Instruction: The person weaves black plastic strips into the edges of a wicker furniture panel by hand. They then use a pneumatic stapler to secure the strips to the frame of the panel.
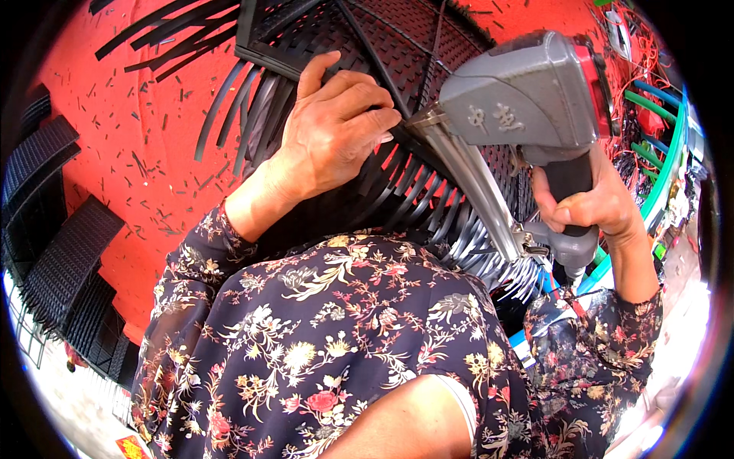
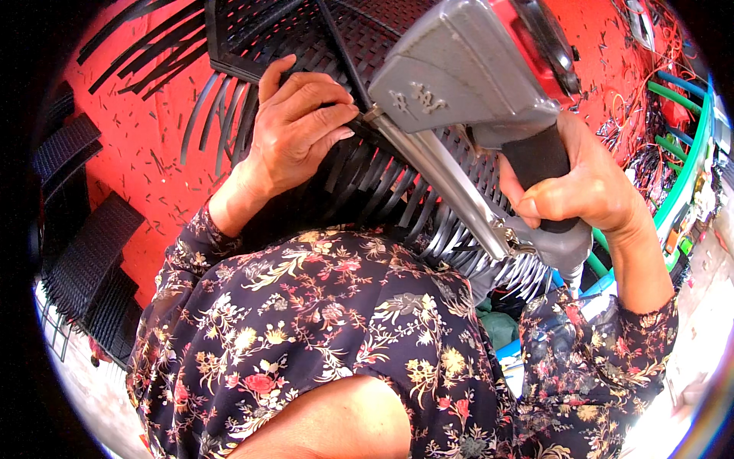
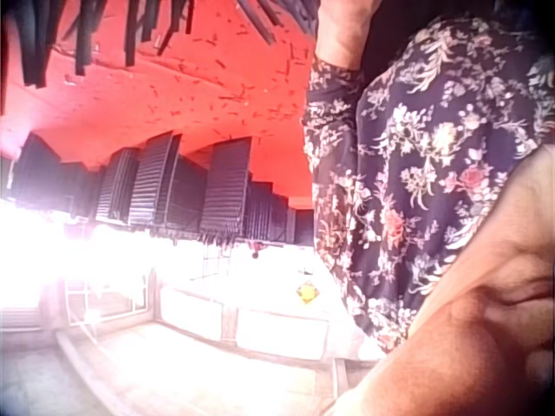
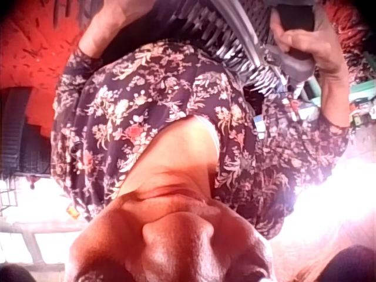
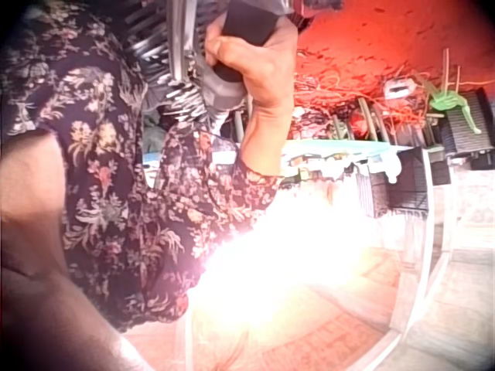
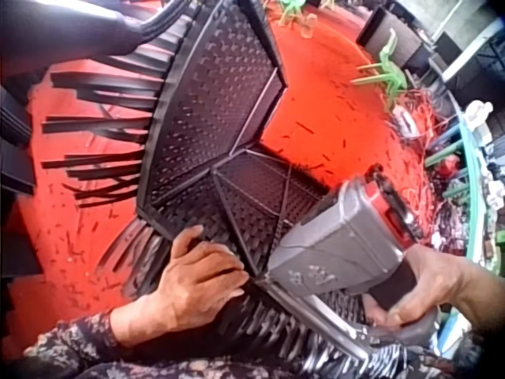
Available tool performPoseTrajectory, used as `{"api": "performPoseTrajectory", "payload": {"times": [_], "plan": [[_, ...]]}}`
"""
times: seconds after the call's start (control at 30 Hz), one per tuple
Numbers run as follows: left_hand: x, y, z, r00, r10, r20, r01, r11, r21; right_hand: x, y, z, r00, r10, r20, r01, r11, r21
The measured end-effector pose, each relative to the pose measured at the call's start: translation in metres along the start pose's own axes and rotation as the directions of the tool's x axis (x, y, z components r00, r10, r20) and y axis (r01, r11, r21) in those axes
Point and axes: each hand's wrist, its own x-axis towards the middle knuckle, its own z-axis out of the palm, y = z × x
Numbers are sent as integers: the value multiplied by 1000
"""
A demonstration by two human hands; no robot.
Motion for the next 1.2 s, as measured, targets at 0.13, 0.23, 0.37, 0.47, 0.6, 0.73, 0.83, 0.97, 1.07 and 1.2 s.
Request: {"api": "performPoseTrajectory", "payload": {"times": [0.13,0.23,0.37,0.47,0.6,0.73,0.83,0.97,1.07,1.2], "plan": [[0,1,2,1000,10,-6,-10,1000,0,-1,2,1,1000,-24,-4,24,999,31],[0,3,1,1000,3,11,-3,1000,-4,1,5,-2,1000,-18,14,18,1000,23],[-2,4,1,1000,-13,28,14,1000,-13,2,2,0,999,-26,19,25,999,21],[-2,6,2,999,-17,27,18,1000,-17,1,4,0,1000,-15,20,14,1000,25],[-3,9,3,999,-27,24,27,1000,-14,0,6,1,1000,-5,14,5,1000,30],[-2,10,5,1000,-21,16,21,999,-27,1,3,0,1000,-1,14,1,1000,17],[-3,11,6,1000,-11,15,11,1000,-28,-2,7,-2,1000,-13,16,13,1000,24],[-4,11,7,1000,2,22,-2,1000,-18,-1,9,-6,1000,-4,23,4,1000,16],[-4,14,6,999,-4,35,5,999,-32,1,4,-8,998,26,55,-26,1000,2],[-2,20,1,995,-72,62,75,996,-42,2,0,-8,996,75,57,-76,997,18]]}}
